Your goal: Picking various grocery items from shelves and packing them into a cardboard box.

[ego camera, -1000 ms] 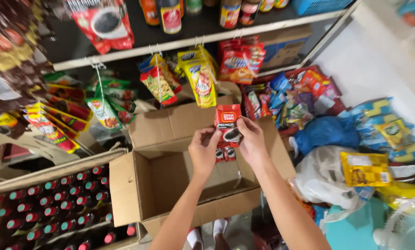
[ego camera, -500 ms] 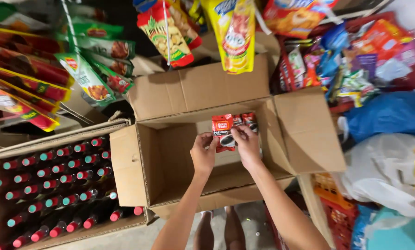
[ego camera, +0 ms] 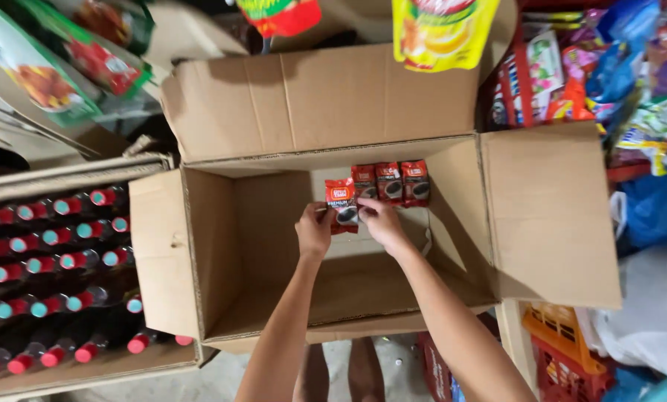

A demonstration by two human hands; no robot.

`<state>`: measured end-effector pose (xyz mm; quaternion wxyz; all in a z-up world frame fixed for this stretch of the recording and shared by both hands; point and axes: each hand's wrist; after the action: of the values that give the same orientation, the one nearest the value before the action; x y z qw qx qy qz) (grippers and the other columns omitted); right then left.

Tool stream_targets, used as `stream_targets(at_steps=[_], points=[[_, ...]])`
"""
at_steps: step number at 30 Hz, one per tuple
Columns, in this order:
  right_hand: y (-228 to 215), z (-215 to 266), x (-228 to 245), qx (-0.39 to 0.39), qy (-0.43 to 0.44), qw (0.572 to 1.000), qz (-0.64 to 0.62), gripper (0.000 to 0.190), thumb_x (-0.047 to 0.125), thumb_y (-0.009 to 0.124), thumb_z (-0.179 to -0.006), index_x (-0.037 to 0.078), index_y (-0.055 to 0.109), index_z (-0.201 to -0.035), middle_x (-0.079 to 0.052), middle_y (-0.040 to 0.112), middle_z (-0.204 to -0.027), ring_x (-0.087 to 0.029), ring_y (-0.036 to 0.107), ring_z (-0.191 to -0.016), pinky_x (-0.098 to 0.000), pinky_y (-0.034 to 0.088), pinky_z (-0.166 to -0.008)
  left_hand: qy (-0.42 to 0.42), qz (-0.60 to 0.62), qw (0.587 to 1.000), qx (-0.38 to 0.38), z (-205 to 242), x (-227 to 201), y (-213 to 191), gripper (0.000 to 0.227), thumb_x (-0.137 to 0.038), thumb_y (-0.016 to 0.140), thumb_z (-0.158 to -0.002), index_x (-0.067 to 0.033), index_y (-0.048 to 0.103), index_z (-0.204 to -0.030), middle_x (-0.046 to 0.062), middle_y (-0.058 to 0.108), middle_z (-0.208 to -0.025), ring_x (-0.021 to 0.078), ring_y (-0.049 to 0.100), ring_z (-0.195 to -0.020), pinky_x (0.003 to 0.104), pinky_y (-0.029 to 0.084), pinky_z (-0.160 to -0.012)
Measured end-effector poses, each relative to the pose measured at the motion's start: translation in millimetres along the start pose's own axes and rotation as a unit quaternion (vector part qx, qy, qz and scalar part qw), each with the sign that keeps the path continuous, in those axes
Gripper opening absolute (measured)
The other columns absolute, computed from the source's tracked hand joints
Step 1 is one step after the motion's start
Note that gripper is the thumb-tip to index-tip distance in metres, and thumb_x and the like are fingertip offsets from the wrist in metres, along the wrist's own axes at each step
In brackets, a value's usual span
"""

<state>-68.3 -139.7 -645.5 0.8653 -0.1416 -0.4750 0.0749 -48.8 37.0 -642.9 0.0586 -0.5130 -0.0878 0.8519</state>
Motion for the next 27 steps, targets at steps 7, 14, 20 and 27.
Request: stream_targets(at_steps=[7, 14, 20, 27], points=[[9, -37, -39, 0.046, 0.001, 0.999, 0.027, 0.042, 0.005, 0.062, -0.094, 0.005, 0.064, -0.135, -0.003, 0.073, -0.1, -0.012, 0.063, -0.093, -0.026, 0.049, -0.086, -0.061, 0.07, 0.995, 0.026, -37, 40, 19, 0.028, -0.007, 0.074, -0.092, 0.006, 0.064, -0.115, 0.018, 0.077, -0.094, 0.0207, 0.076, -0.076, 0.038, 0.063, -0.062], [14, -59, -53, 0.022, -0.011, 0.998, 0.064, 0.044, 0.005, 0.065, -0.09, 0.006, 0.063, -0.135, -0.009, 0.071, -0.111, -0.02, 0.066, -0.102, -0.0326, 0.051, -0.091, 0.004, 0.009, 1.0, 0.024, -64, 71, 34, 0.027, -0.009, 0.072, -0.092, 0.0035, 0.063, -0.115, 0.016, 0.079, -0.096, 0.0184, 0.078, -0.078, 0.035, 0.063, -0.063], [8, -61, -60, -0.029, -0.149, 0.954, 0.257, 0.046, 0.003, 0.07, -0.088, 0.012, 0.067, -0.133, -0.014, 0.067, -0.119, -0.032, 0.061, -0.114, -0.0417, 0.051, -0.099, -0.018, -0.034, 0.999, -0.009, -70, 67, 35, 0.027, -0.013, 0.074, -0.091, -0.0012, 0.066, -0.115, 0.013, 0.078, -0.09, 0.017, 0.077, -0.073, 0.034, 0.063, -0.061], [-9, -38, -24, 0.004, -0.191, 0.893, 0.406, 0.062, 0.001, 0.071, -0.081, 0.019, 0.061, -0.14, -0.016, 0.041, -0.151, -0.041, 0.043, -0.131, -0.0511, 0.045, -0.101, 0.037, -0.097, 0.994, -0.043, -77, 88, 30, 0.026, -0.01, 0.073, -0.091, -0.0021, 0.067, -0.115, 0.015, 0.078, -0.089, 0.0225, 0.078, -0.076, 0.036, 0.062, -0.068]])
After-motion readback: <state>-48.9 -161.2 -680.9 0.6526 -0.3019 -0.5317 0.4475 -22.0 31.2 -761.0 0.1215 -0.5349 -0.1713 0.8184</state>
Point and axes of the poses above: each hand's wrist, its own z-axis away from the middle knuckle, its own y-axis out of the palm, x = y × z
